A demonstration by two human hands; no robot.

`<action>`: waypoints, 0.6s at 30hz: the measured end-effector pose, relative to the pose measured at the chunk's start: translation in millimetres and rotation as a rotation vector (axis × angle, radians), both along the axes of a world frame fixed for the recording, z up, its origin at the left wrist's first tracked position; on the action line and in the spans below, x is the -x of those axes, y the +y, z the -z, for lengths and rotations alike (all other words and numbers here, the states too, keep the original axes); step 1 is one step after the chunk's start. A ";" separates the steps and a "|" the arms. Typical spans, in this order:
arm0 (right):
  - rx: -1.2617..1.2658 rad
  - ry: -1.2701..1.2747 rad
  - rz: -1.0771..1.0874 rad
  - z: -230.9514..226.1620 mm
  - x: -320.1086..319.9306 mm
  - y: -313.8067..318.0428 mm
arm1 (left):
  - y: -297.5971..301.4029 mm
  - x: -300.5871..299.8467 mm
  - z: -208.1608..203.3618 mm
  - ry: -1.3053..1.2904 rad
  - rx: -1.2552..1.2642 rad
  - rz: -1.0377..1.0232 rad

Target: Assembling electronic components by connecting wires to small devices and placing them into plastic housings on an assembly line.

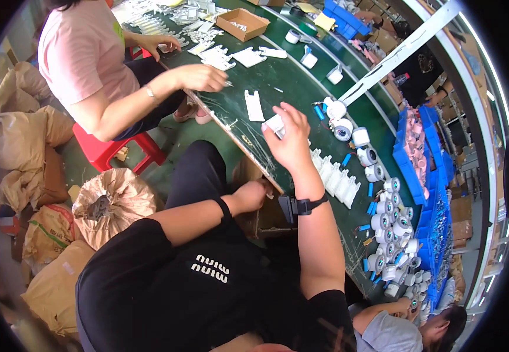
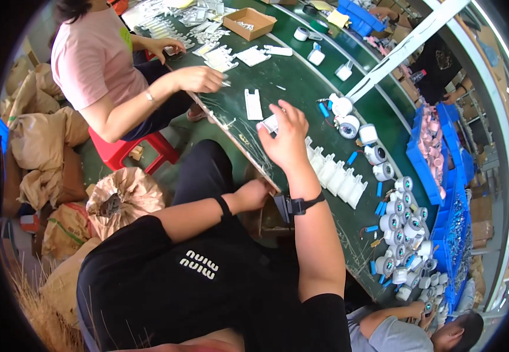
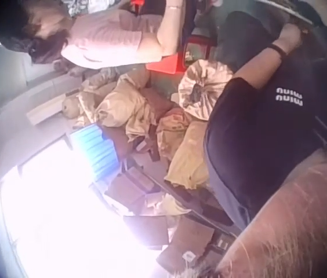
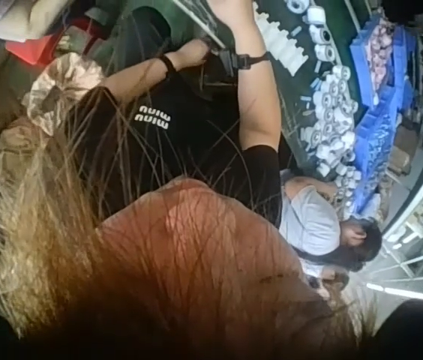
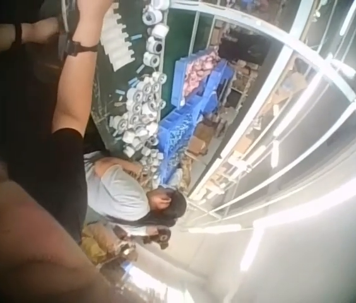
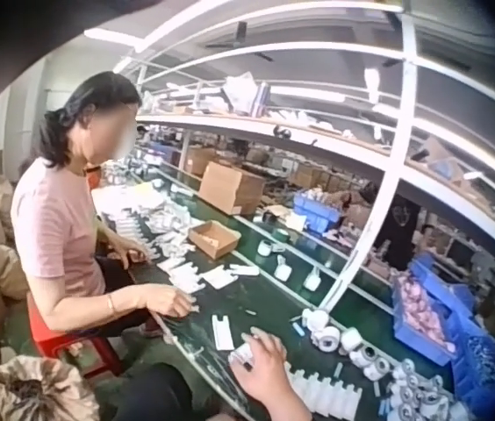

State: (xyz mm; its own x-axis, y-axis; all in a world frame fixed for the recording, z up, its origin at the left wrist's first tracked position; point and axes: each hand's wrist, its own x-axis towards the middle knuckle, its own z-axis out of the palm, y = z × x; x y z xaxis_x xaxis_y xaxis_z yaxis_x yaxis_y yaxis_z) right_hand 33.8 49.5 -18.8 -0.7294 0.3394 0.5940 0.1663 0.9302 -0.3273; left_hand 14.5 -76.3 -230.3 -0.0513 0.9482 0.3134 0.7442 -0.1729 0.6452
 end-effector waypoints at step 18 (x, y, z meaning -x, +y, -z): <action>0.045 -0.448 0.106 -9.7 45.9 33.1 | -86.1 48.2 -113.2 -0.717 -0.043 0.274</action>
State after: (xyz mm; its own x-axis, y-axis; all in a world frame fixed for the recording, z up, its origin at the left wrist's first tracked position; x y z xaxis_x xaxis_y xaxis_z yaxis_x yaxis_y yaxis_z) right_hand -12.0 82.6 -9.1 -0.8704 0.4446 0.2113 0.3944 0.8867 -0.2412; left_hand -33.7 -162.4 -117.1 -0.0204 0.9442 0.3288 0.0736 -0.3265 0.9423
